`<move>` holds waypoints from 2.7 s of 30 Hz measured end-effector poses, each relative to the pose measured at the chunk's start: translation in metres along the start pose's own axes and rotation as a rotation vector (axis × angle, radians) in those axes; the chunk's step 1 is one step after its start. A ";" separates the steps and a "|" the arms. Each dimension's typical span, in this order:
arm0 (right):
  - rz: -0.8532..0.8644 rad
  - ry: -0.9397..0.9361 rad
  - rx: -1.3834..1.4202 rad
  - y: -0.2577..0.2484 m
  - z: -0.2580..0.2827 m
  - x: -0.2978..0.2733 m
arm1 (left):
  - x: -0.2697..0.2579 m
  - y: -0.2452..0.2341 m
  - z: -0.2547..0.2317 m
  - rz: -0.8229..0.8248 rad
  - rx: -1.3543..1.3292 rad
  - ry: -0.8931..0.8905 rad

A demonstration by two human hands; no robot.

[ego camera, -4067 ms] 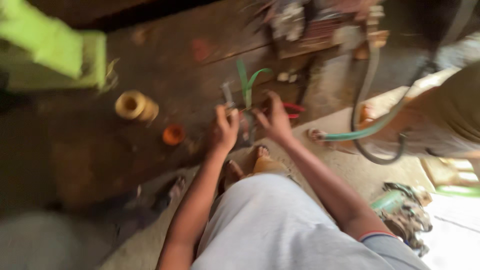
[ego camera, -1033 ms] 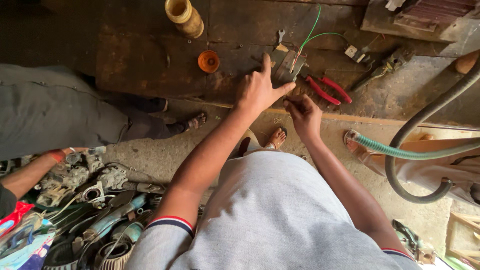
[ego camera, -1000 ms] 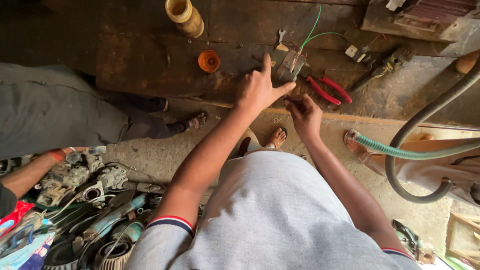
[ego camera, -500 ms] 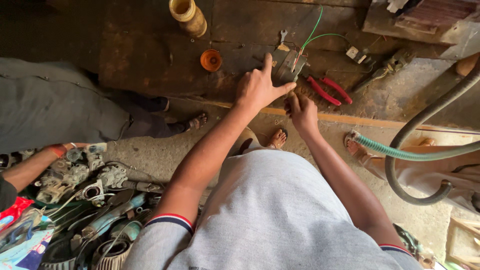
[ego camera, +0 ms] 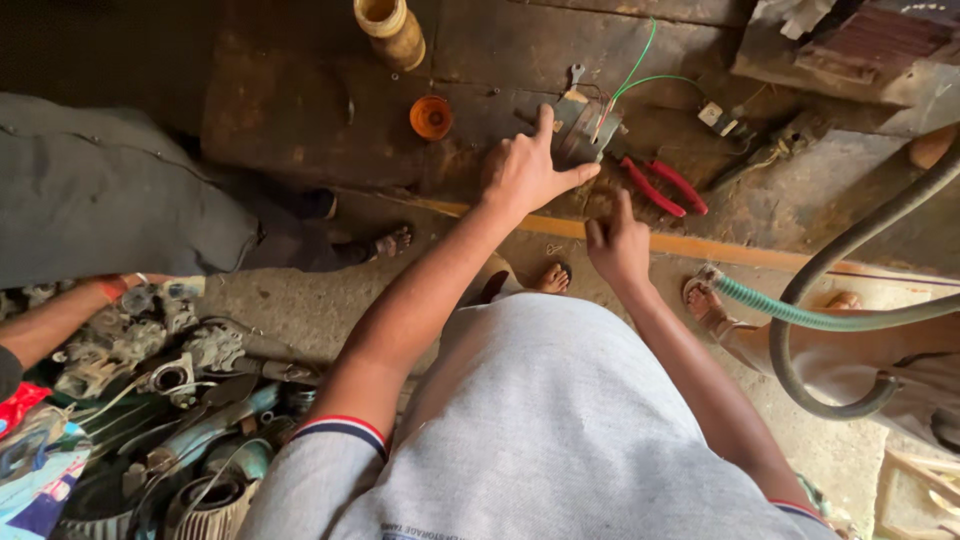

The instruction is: The person works on a small cylindrical electrical component on a wooden workbench. They use pliers to strip and twist wires, and a wrench to tighten a bolt on the component. The person repeatedly adjusts the wires and the component's position while working.

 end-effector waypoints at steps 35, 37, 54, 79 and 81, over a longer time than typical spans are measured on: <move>0.031 -0.051 0.029 -0.015 0.007 0.006 | -0.022 -0.024 -0.002 0.089 0.039 -0.097; 0.019 0.003 0.050 -0.027 0.017 0.007 | -0.016 -0.021 0.017 0.198 -0.113 -0.236; -0.078 -0.498 -0.407 -0.032 0.085 0.036 | 0.004 0.010 0.077 -0.164 -0.092 0.238; 0.044 -0.424 0.036 -0.059 0.040 0.038 | -0.035 -0.006 -0.014 -0.405 -0.340 0.187; -0.091 -0.336 -0.141 -0.059 0.023 0.035 | -0.032 -0.002 -0.008 -0.303 -0.383 0.096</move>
Point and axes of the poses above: each hand's wrist, its own x-axis towards the middle knuckle, its own y-axis out of the palm, z = x × y, the point moved 3 cm from there along x, towards the middle knuckle, and after that the axes turned 4 degrees about -y, right-handed, at the moved point
